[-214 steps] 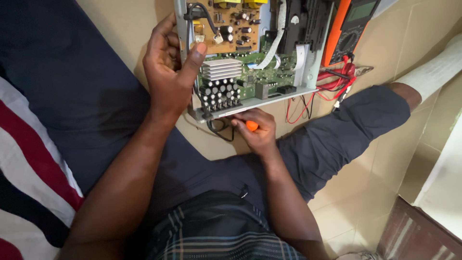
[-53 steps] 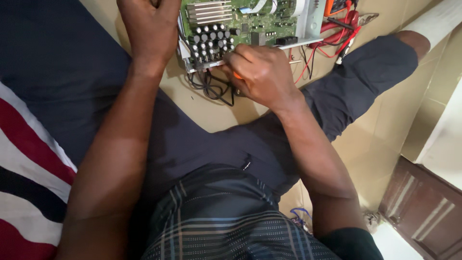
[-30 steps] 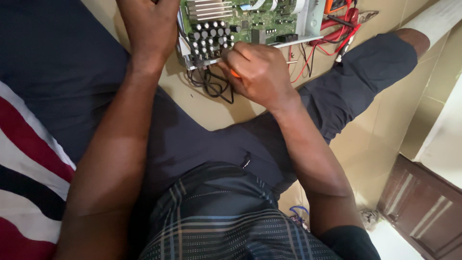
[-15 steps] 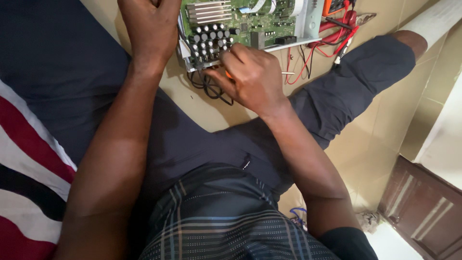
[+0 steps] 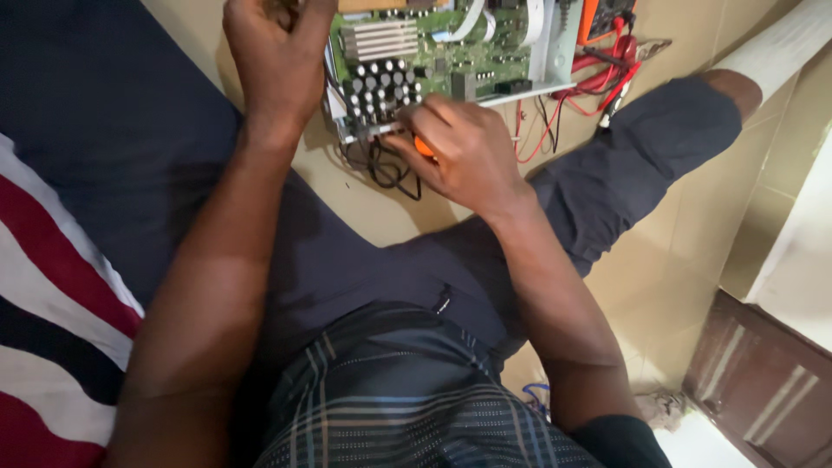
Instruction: The person sits on the floor servicing an opened DVD player. They probe the circuit board with multimeter test leads, reposition the red lead across components, then use an orange-handled screwdriver to work on the board and chassis, and finally lift and reposition the unit's casing.
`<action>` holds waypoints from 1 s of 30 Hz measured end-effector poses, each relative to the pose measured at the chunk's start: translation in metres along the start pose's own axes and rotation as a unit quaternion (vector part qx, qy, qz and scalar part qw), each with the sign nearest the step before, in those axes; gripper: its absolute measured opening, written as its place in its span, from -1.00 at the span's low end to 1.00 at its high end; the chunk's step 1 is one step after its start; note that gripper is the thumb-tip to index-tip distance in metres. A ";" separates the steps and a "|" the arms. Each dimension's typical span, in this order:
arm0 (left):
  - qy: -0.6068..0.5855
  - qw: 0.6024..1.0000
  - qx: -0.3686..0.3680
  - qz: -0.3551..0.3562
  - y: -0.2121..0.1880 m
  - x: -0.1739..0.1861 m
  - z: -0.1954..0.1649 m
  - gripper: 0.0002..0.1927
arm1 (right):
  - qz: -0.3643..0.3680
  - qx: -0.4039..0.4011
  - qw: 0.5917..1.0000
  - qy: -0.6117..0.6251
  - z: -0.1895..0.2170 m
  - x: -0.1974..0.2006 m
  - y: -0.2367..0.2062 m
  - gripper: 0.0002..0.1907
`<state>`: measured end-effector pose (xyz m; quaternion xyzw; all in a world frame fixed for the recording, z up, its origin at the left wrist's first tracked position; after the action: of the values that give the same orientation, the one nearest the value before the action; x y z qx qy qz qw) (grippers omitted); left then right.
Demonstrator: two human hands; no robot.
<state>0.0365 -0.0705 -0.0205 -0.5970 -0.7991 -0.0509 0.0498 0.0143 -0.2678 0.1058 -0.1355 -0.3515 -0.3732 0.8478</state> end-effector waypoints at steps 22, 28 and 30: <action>-0.006 0.991 0.121 0.055 -0.005 -0.020 0.024 -0.58 | -0.309 -0.080 0.925 0.204 -0.070 0.091 -0.065 -0.50; 0.050 0.992 0.100 0.065 -0.003 -0.016 0.031 -0.57 | -0.394 -0.091 0.884 0.235 -0.077 0.075 -0.079 -0.52; 0.082 0.989 0.098 0.069 -0.002 -0.015 0.033 -0.56 | -0.394 -0.086 0.881 0.246 -0.072 0.066 -0.076 -0.54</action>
<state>0.0378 -0.0805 -0.0552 -0.6367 -0.7504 -0.0176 0.1767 0.0259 -0.3914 0.0979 0.0382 -0.1230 -0.7266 0.6749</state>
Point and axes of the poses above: each hand's wrist, its own y-axis towards the middle knuckle, its own x-axis out of the back of the hand, z = x × y, the point moved 4 cm from there along y, towards the middle knuckle, and after that the axes turned 15 degrees about y, right-handed, at the moved point
